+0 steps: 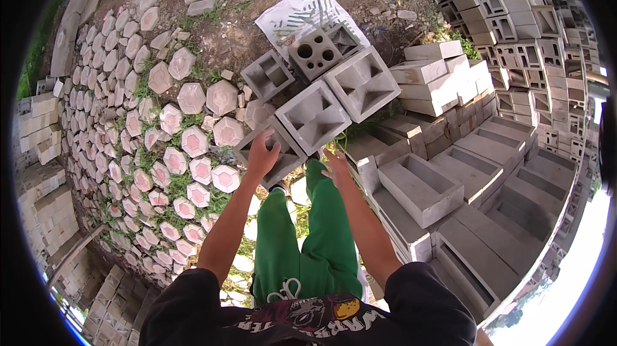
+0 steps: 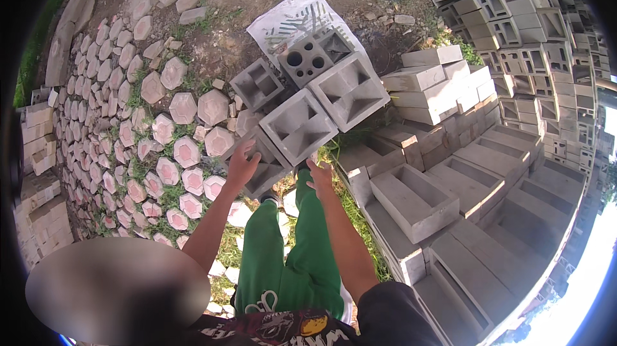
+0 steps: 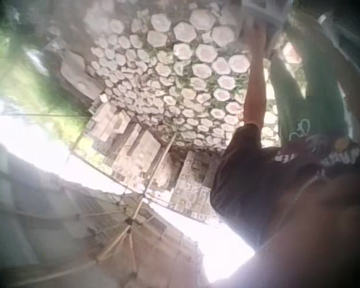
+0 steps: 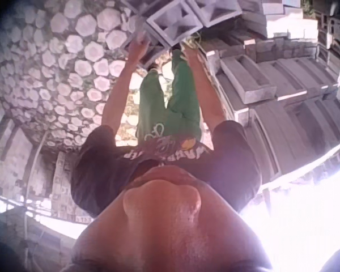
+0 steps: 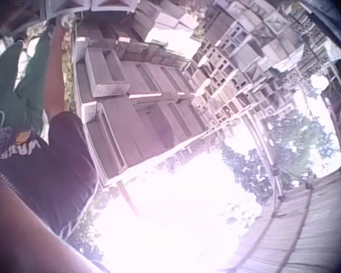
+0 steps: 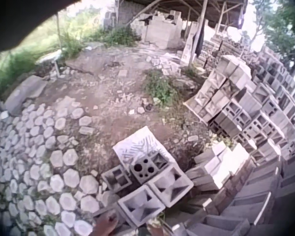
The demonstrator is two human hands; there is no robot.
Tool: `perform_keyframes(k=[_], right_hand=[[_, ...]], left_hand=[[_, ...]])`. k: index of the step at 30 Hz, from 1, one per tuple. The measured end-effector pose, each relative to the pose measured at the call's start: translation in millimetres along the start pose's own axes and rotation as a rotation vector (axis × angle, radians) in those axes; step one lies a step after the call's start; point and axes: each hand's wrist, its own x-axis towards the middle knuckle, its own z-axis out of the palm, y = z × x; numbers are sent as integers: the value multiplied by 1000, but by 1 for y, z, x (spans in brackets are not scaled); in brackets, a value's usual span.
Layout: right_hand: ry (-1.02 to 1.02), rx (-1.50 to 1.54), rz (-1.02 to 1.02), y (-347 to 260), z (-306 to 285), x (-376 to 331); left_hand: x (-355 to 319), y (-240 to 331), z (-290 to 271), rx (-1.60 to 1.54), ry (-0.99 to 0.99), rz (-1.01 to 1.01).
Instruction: The person repeatedly picks up hollow concrete blocks from the ground and stacks them onto a growing pile. They walk between the ground and the stack, occasionally squatting to adjust blocks at the base.
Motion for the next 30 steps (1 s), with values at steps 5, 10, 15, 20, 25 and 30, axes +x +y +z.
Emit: perform_keyframes(k=[5,10,15,20,25,30], right_hand=[[-38,41,-113,-22,39,65],[37,222,-225,1,54,103],[-1,422,-237,1,54,112],[-98,673,-209,3,57,106],[-128,724,-193,-3,48,87],[-156,761,-166,-8,35,49]], left_hand=[[129,-23,46,-8,-144,-124],[220,-32,76,21,-585,-372],[246,-6,102,-31,-836,-537],[240,-31,121,32,-721,-486],[235,11,104,113,-868,-413],[209,26,93,80,-808,-518]])
